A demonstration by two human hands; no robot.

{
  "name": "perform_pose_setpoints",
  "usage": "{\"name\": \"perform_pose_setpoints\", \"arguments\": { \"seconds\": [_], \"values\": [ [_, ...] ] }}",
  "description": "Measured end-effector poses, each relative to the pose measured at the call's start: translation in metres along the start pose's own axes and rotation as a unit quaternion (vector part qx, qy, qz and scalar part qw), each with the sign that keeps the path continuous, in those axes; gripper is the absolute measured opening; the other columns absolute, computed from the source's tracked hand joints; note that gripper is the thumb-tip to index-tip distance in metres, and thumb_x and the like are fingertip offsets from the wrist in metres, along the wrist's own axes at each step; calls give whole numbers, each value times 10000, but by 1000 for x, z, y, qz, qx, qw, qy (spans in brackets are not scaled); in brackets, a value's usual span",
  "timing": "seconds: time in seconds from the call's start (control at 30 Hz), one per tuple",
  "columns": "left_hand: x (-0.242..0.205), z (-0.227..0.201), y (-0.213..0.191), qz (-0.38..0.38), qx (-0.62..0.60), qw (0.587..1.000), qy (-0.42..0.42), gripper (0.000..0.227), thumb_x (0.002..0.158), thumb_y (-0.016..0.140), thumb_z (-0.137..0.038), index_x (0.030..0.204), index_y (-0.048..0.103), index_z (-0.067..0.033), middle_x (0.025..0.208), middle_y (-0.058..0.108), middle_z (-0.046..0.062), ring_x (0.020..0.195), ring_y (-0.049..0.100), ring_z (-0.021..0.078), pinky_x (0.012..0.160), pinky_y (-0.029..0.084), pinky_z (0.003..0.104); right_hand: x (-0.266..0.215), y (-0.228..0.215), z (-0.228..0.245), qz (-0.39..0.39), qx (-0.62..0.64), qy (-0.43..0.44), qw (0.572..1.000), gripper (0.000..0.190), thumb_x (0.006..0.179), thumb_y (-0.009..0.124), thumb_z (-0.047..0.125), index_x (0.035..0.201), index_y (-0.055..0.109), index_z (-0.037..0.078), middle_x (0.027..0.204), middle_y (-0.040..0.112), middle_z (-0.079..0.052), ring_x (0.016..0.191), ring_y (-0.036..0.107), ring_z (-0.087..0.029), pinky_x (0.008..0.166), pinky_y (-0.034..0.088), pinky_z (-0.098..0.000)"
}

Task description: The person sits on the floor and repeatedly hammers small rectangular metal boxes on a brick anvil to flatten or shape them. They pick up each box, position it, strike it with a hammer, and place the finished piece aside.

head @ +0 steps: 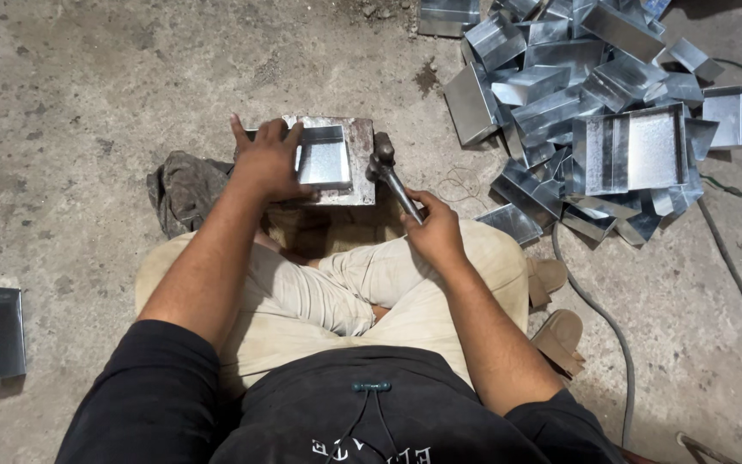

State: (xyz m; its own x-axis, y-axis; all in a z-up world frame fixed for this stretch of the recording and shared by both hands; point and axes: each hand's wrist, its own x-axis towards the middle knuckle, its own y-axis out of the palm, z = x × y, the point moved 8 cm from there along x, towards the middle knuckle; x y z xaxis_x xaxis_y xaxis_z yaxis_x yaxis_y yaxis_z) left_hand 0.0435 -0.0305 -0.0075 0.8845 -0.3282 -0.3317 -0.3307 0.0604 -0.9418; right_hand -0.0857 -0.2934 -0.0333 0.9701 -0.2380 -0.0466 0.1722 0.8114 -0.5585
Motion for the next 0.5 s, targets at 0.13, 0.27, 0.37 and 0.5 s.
{"name": "perform_pose_setpoints", "arguments": {
  "seconds": [0.13,0.27,0.37,0.5],
  "values": [
    [-1,21,6,10,-182,983,31,1292,616,834,-609,1670,242,-151,1647,403,216,1536,397,372,1296,311,493,-2,-4,5,1,56,-26,998,462,859,772,35,1314,711,87,831,708,-50,648,576,-91,583,488,-255],
    [5,49,33,89,-466,880,-24,1405,649,856,-595,1643,-14,-115,1651,198,265,1540,222,396,1212,267,494,-4,-34,32,-36,122,-32,991,515,904,767,70,1403,652,122,892,705,-41,679,579,-74,579,475,-223],
    [4,63,36,91,-527,841,-75,1347,653,830,-605,1642,83,-77,1683,170,250,1547,247,406,1196,329,507,-18,-85,97,-116,181,-225,950,384,991,721,28,1361,656,106,1103,721,-97,695,630,-77,587,534,-214],
    [-2,68,38,125,-491,851,-138,1312,625,766,-619,1668,108,-171,1696,208,204,1557,234,404,1180,280,617,-46,-124,141,-235,288,-407,835,305,1050,688,-1,1339,622,74,1135,728,-100,714,672,-76,578,582,-210]
  ]
}}
